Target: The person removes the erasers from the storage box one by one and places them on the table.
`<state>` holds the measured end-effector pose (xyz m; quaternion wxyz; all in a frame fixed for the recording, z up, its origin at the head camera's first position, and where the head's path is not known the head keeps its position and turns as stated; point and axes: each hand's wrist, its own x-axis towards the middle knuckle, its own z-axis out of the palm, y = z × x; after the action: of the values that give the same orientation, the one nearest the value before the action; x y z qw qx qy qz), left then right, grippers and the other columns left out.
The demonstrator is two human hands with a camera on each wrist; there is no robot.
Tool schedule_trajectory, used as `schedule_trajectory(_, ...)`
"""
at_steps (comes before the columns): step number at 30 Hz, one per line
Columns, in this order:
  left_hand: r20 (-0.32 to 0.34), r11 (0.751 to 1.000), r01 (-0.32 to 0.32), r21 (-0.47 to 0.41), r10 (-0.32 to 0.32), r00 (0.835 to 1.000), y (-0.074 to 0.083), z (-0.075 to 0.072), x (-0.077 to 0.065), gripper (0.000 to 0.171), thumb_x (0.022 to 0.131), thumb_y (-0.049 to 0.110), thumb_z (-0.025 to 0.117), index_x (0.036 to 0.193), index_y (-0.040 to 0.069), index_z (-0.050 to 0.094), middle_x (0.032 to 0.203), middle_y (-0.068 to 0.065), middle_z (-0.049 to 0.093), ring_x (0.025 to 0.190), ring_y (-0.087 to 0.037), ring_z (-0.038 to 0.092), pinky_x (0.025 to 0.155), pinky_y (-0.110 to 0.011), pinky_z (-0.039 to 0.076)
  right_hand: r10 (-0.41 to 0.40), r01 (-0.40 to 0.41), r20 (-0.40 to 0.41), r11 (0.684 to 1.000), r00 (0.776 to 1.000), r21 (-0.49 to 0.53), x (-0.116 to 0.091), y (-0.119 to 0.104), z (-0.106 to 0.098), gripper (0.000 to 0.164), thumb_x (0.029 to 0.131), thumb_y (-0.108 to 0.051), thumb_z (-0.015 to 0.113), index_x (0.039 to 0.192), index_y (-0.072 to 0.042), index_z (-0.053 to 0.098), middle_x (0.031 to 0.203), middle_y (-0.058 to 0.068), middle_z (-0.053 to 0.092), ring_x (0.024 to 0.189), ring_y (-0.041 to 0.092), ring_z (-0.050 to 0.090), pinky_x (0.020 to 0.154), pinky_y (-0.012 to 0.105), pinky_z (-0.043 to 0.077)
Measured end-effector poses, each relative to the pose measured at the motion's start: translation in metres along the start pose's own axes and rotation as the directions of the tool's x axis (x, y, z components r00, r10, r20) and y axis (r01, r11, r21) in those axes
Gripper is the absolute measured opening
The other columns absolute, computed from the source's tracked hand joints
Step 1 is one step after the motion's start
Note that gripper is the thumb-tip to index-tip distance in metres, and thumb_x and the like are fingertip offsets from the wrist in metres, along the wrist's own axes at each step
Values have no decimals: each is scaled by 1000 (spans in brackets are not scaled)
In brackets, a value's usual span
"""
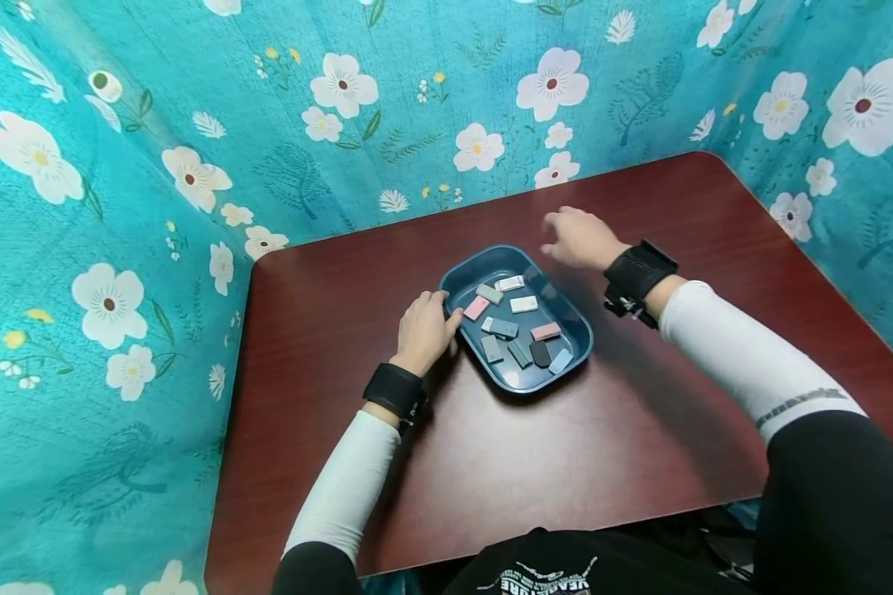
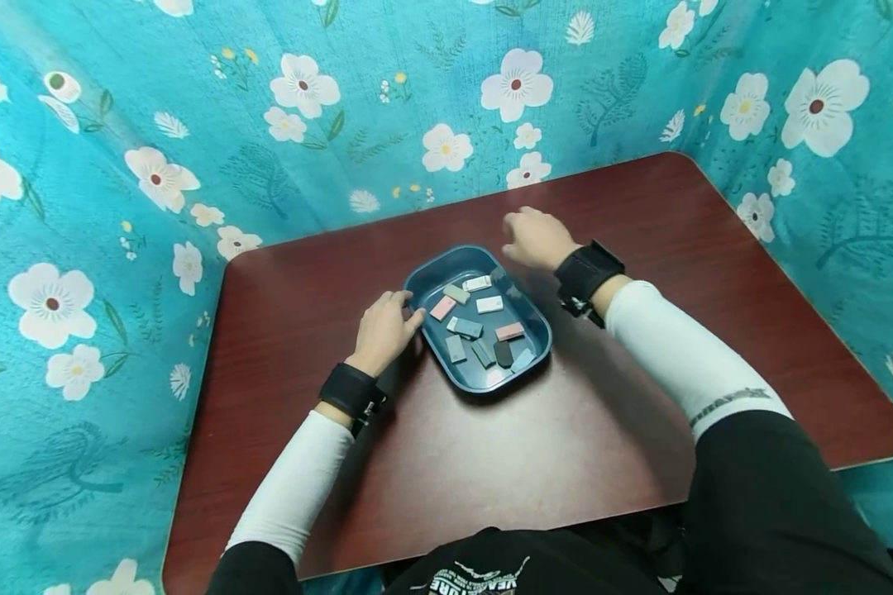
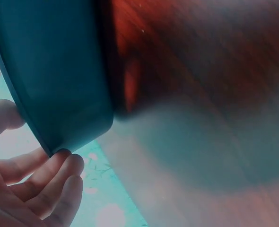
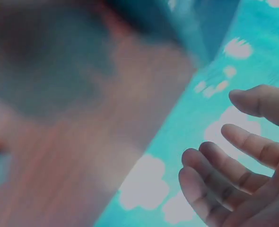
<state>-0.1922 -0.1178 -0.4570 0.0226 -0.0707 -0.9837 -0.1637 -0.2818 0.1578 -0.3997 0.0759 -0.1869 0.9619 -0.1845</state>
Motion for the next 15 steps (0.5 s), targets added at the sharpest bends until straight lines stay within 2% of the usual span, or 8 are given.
schedule_trajectory(3, 2, 1000, 19, -10, -19, 1000, 0, -1, -1, 45, 96, 36, 60, 131, 8, 60, 115, -13, 64, 101, -29, 63, 86, -44, 54, -88, 87, 21, 996, 996, 11, 18, -34, 13, 40, 91, -21, 65, 125, 0, 59, 123, 21, 58, 109, 34, 57, 91, 48, 48)
schedule_trajectory(7, 12, 999, 32, 6, -32, 999, -2, -4, -2, 46, 96, 37, 60, 132, 9, 60, 116, -12, 64, 102, -28, 63, 86, -43, 54, -166, 166, 104, 986, 981, 13, 35, -70, 41, 41, 90, -20, 67, 127, -2, 60, 125, 20, 59, 111, 32, 59, 93, 45, 49)
schedule_trajectory(10, 27, 999, 30, 31, -30, 999, -2, -7, -3, 47, 96, 38, 59, 132, 8, 59, 115, -11, 64, 101, -26, 63, 85, -42, 55, -179, 179, 172, 984, 969, 18, 43, -83, 61, 40, 90, -15, 66, 128, -1, 60, 127, 20, 58, 111, 31, 59, 92, 43, 50)
schedule_trajectory(15, 34, 998, 20, 53, -22, 999, -6, -9, -4, 48, 96, 40, 58, 132, 8, 59, 114, -10, 64, 99, -24, 63, 84, -39, 56, -190, 202, 246, 979, 951, -24, 49, -88, 82, 38, 92, -10, 62, 128, -1, 60, 126, 21, 59, 107, 31, 58, 86, 41, 50)
